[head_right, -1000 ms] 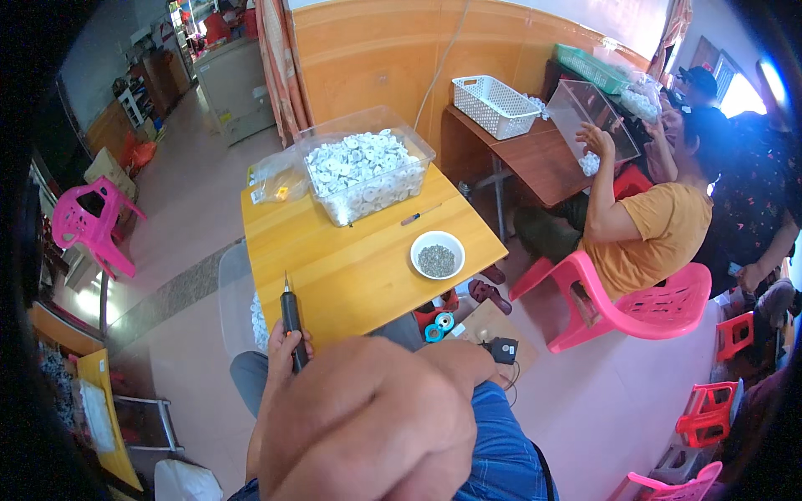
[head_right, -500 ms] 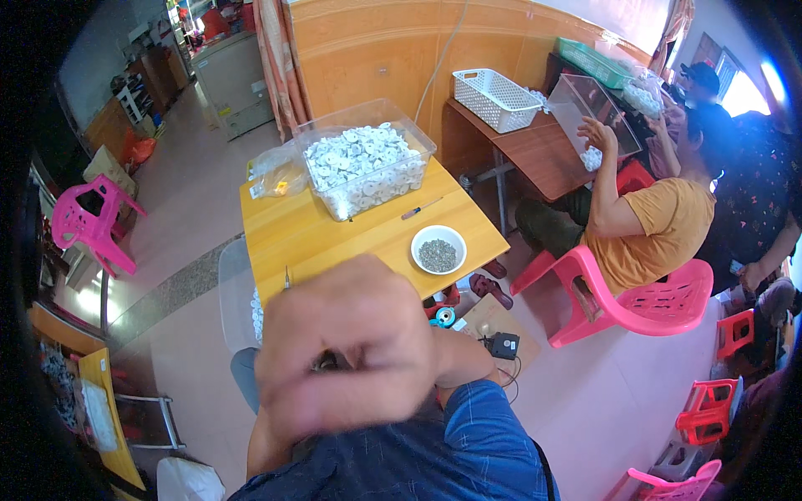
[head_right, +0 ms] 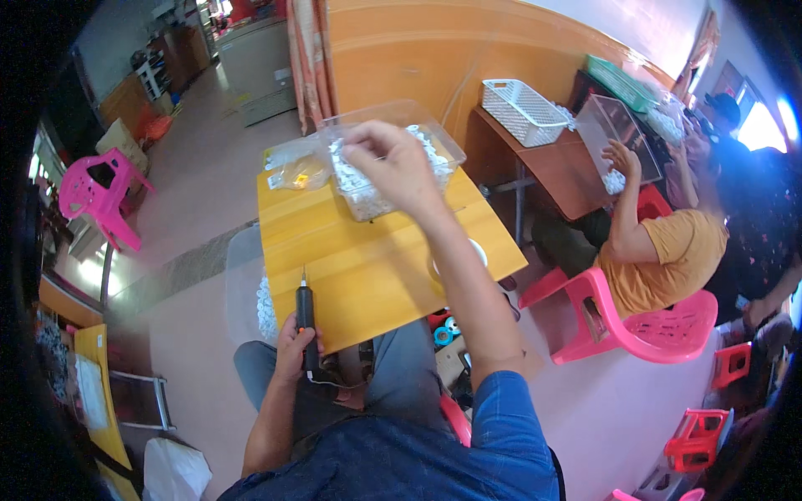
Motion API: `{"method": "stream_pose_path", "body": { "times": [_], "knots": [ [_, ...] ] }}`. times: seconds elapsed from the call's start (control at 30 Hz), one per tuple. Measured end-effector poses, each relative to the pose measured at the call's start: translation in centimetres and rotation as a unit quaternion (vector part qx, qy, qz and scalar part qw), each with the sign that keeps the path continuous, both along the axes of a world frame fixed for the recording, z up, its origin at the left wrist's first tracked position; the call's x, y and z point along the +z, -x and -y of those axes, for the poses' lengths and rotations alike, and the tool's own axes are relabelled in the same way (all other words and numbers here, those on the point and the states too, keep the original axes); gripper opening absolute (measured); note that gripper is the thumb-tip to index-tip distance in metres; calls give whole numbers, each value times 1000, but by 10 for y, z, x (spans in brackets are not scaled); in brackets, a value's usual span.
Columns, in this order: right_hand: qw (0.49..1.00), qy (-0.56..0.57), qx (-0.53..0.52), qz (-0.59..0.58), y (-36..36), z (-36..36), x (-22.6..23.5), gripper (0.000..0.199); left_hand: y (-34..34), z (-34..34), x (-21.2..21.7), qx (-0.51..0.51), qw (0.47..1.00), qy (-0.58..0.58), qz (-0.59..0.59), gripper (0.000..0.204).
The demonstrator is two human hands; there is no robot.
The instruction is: Assembling small plastic components by driving screws with an electric screwdriver.
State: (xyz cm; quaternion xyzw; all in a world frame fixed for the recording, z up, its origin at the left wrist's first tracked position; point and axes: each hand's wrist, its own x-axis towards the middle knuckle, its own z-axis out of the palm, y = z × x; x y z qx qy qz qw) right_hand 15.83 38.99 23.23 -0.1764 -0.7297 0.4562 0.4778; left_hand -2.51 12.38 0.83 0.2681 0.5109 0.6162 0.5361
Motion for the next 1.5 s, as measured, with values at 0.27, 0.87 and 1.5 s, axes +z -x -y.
{"method": "stream_pose_path", "body": {
  "times": [0.27,0.87,1.5],
  "knots": [
    [951,-35,-213,222,-6,-128,-61,19,3,1,-2,-10,1000,-11,20,50],
    [715,107,-5,691,38,-184,-106,128,2,-1,7,-16,1000,-4,10,56],
    [779,-96,-64,616,33,-200,-140,60,-2,0,3,-12,1000,2,7,55]
  ]
}}
